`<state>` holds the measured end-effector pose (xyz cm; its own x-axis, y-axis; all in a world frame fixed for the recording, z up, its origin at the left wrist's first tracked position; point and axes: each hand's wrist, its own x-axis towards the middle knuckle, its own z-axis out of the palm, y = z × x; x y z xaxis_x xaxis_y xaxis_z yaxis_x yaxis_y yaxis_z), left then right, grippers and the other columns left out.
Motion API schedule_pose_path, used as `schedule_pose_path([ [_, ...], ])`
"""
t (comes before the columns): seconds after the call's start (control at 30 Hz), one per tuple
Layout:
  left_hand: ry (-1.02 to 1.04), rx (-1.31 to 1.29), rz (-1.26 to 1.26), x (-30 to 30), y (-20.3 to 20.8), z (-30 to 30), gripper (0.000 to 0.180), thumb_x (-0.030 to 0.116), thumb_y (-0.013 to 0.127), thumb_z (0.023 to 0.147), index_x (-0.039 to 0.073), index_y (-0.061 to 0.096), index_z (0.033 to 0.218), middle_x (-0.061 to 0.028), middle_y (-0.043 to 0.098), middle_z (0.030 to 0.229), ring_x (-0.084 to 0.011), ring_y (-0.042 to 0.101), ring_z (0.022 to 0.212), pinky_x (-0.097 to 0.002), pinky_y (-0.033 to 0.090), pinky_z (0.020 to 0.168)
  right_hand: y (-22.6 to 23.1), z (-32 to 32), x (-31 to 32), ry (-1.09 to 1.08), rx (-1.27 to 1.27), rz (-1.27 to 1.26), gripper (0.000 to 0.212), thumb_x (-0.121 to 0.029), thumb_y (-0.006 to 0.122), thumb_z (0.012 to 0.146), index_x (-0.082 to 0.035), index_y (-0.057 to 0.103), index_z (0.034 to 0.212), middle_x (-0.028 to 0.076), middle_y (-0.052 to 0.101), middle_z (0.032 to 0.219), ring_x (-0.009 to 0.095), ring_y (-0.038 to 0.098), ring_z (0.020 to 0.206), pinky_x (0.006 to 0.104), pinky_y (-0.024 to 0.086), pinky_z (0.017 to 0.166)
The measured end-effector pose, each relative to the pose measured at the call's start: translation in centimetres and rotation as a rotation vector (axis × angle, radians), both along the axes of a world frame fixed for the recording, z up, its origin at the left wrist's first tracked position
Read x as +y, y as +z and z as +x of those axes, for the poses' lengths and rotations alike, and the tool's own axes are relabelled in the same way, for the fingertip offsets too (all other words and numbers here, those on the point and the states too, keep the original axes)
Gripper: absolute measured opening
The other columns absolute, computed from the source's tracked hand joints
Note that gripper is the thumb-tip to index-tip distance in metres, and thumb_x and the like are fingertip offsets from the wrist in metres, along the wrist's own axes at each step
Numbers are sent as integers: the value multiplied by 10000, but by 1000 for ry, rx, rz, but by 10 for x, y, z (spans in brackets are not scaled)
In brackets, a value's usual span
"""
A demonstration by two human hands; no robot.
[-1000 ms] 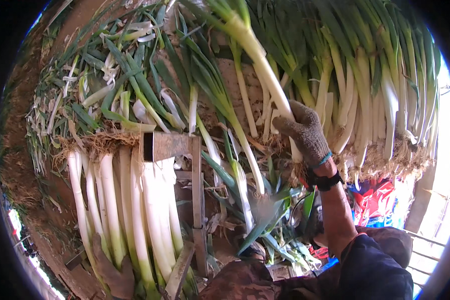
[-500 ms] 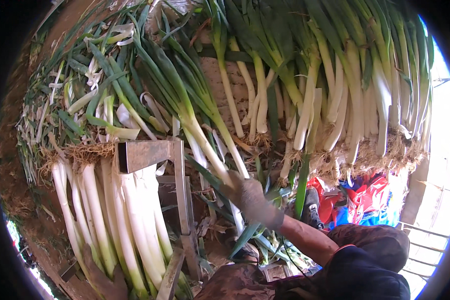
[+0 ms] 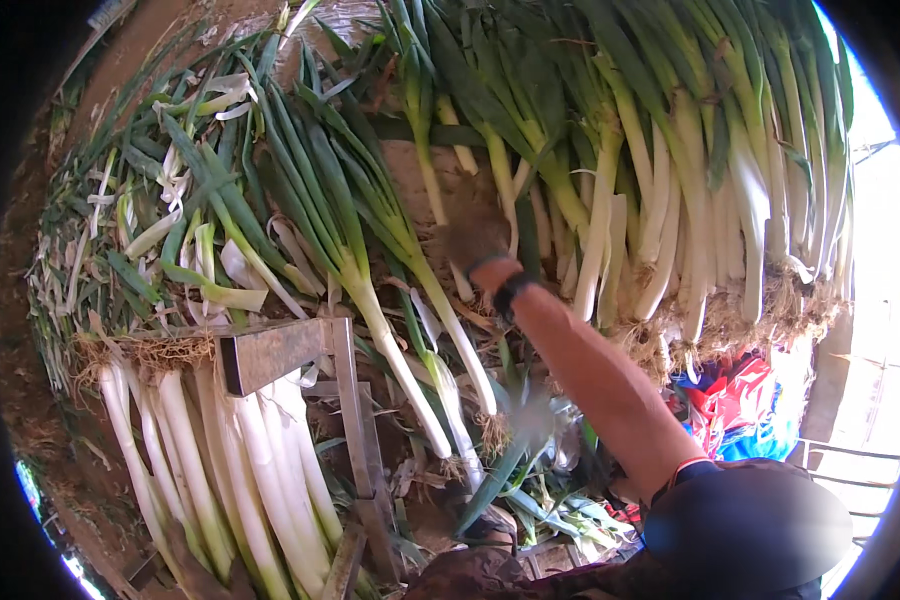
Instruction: Sort and arrange large leeks into a metal rack for processing.
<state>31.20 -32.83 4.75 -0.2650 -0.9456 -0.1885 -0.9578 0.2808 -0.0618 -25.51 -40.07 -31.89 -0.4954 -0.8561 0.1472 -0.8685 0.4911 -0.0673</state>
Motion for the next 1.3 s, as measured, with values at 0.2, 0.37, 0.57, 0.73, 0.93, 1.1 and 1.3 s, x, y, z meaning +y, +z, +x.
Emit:
schedule_pose_path([
  [0.2, 11, 10, -28, 1, 0, 7, 921, 400, 951, 1046, -57, 559, 1743, -359, 584, 1759, -540, 534, 1660, -617, 464, 1375, -29, -5, -30, -86, -176, 320, 801, -401, 863, 1046, 57, 587, 1642, 316, 777, 1499, 432, 849, 1182, 589, 683, 977],
  [0.37, 24, 36, -14, 5, 1, 12, 934, 408, 938, 1057, -48, 534, 1766, -348, 570, 1777, -523, 521, 1676, -605, 448, 1392, 21, 21, -12, -214, -556, 438, 624, -387, 862, 1049, 45, 724, 1477, 292, 814, 1435, 393, 840, 1229, 565, 658, 1021],
  [0.57, 116, 28, 73, 3, 4, -4, 950, 377, 900, 1084, -39, 459, 1816, -326, 468, 1866, -481, 434, 1750, -573, 382, 1438, 44, -16, -23, -369, -1169, 232, 450, -363, 887, 1022, 26, 863, 1245, 234, 853, 1255, 334, 827, 1152, 534, 634, 984],
  [0.73, 223, -9, 58, 20, 17, 1, 929, 365, 894, 1085, -41, 473, 1808, -325, 498, 1846, -483, 457, 1736, -562, 397, 1434, 114, -46, -9, -202, -1281, -22, 440, -367, 983, 932, 10, 867, 1127, 138, 825, 951, 249, 743, 807, 514, 610, 764],
  [0.93, 12, 23, -33, 10, 4, 18, 888, 349, 906, 1063, -53, 537, 1764, -331, 576, 1779, -499, 514, 1690, -566, 422, 1418, 70, -125, 46, -214, -784, 294, 630, -448, 1007, 909, 34, 854, 1285, 207, 870, 1122, 333, 842, 1002, 502, 664, 956],
  [1.1, 17, 27, -46, 13, 4, 15, 885, 353, 912, 1049, -51, 556, 1751, -330, 593, 1764, -506, 532, 1673, -573, 439, 1401, 27, -63, 51, -445, -828, 277, 678, -377, 1035, 941, 22, 780, 1426, 220, 845, 1278, 348, 800, 1180, 511, 624, 1012],
  [1.3, 68, 14, -40, 17, 8, 10, 890, 337, 906, 1030, -46, 554, 1751, -328, 595, 1760, -511, 540, 1665, -581, 448, 1390, 36, -57, 57, -479, -1294, 201, 836, -509, 1022, 928, -4, 735, 1530, 279, 665, 1610, 425, 658, 1441, 541, 581, 1109],
])
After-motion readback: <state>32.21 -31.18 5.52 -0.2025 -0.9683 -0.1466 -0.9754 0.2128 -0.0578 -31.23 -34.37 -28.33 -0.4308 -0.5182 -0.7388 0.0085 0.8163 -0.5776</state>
